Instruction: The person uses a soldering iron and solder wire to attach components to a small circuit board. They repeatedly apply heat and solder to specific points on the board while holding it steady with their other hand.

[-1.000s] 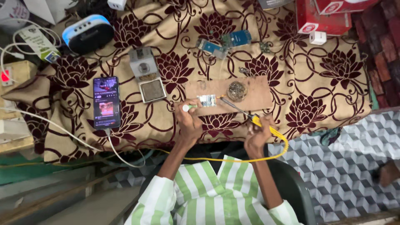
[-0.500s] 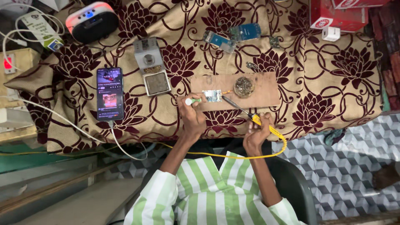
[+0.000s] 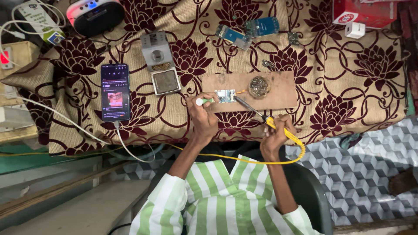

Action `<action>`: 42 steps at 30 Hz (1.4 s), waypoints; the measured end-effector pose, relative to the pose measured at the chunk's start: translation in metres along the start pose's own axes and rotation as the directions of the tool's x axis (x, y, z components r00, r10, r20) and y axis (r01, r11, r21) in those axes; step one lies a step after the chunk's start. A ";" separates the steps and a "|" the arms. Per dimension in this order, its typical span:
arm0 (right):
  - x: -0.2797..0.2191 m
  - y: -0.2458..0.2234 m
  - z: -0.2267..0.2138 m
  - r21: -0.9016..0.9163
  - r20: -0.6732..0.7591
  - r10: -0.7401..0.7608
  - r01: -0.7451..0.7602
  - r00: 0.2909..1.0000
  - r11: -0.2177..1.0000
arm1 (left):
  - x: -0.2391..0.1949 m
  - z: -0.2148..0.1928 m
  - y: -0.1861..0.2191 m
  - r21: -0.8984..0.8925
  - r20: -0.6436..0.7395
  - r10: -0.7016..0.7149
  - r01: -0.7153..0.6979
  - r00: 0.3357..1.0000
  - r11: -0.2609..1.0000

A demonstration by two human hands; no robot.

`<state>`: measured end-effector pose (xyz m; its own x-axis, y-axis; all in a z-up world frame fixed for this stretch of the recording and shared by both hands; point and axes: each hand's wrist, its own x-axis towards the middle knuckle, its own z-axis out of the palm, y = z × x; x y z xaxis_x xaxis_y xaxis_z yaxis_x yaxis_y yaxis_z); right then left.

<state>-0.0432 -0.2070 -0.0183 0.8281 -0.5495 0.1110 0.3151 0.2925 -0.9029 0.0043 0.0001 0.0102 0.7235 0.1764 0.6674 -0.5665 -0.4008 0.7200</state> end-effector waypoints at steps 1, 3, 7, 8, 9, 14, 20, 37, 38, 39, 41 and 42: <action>-0.001 -0.005 0.003 -0.085 0.037 -0.069 0.072 0.997 0.994 | 0.000 0.000 -0.001 -0.020 0.008 -0.014 0.015 1.000 1.000; -0.006 -0.019 0.008 -0.248 0.128 -0.187 0.214 0.974 0.945 | -0.002 -0.001 -0.001 -0.059 0.027 -0.049 0.050 0.998 0.997; 0.000 -0.050 0.024 -0.457 0.220 -0.201 0.283 0.955 0.844 | 0.001 -0.002 0.000 0.016 0.016 0.009 -0.009 1.000 1.000; 0.004 -0.057 0.028 -0.494 0.248 -0.188 0.291 0.950 0.820 | 0.001 -0.002 0.001 0.031 0.010 0.008 -0.008 1.000 0.999; 0.008 -0.064 0.031 -0.529 0.275 -0.173 0.300 0.946 0.794 | 0.001 -0.001 0.002 0.046 0.004 0.006 -0.006 1.000 0.999; 0.034 -0.090 0.048 -0.652 0.414 -0.170 0.422 0.894 0.630 | 0.001 -0.002 0.004 0.008 0.006 0.010 -0.010 1.000 1.000; 0.040 -0.104 0.078 -0.634 0.490 -0.214 0.514 0.845 0.577 | -0.001 -0.002 0.001 -0.019 0.013 0.013 -0.013 1.000 1.000; 0.042 -0.101 0.066 -0.673 0.436 -0.154 0.435 0.887 0.599 | -0.008 0.001 -0.003 -0.001 0.018 0.008 -0.008 1.000 1.000; 0.041 -0.099 0.067 -0.665 0.425 -0.174 0.436 0.889 0.606 | -0.007 0.001 -0.003 -0.024 0.022 0.008 -0.007 1.000 1.000; 0.040 -0.098 0.068 -0.658 0.413 -0.193 0.438 0.890 0.613 | -0.006 0.002 -0.004 -0.048 0.025 0.008 -0.007 1.000 0.999; 0.038 -0.099 0.070 -0.650 0.424 -0.177 0.434 0.888 0.623 | -0.006 0.001 -0.004 -0.063 0.017 -0.021 0.022 1.000 0.998; 0.037 -0.100 0.070 -0.648 0.430 -0.169 0.434 0.887 0.626 | -0.008 0.002 -0.004 -0.073 0.012 -0.037 0.038 0.999 0.997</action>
<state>-0.0114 -0.2024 0.1049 0.8806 -0.1998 0.4296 0.2562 -0.5621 -0.7864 0.0013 -0.0014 0.0017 0.7488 0.1804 0.6378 -0.5657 -0.3276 0.7567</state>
